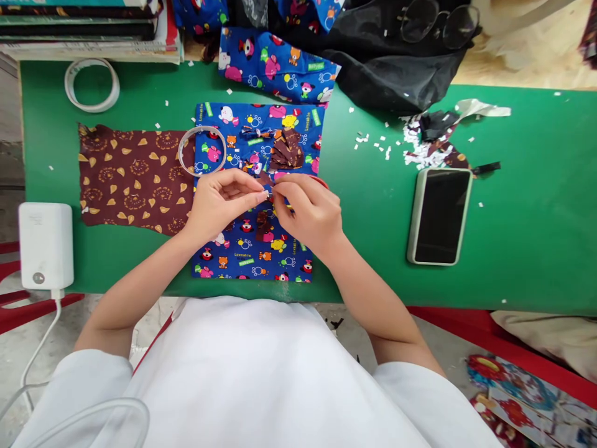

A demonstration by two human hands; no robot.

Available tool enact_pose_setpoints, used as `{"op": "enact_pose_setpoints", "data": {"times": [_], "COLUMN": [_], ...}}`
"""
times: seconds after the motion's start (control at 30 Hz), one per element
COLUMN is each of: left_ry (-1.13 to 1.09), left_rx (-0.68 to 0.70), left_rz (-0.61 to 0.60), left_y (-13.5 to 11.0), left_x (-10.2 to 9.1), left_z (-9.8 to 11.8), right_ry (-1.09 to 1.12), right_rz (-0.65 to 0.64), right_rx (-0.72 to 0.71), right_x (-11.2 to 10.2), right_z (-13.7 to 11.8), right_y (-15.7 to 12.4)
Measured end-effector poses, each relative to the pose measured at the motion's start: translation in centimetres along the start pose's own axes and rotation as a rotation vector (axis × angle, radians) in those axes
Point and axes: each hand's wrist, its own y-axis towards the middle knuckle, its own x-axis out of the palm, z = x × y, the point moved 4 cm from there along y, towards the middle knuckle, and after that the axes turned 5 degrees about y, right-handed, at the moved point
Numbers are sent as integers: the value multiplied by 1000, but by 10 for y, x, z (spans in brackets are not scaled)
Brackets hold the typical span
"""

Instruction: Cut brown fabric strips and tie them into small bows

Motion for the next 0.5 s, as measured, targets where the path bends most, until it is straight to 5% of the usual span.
{"op": "enact_pose_setpoints", "data": {"times": [0.37, 0.5], "left_ry": [-61, -37], "left_rx": [-66, -72], "left_rz": [28, 12], "left_y": [4, 5], "left_x": [-1, -1], "left_z": [-6, -9], "right_ry": [-40, 13], "right_rz": [33, -59], "right_rx": [-276, -213], "right_x": [-4, 1], "right_z": [-15, -13], "right_y": [-3, -6]}}
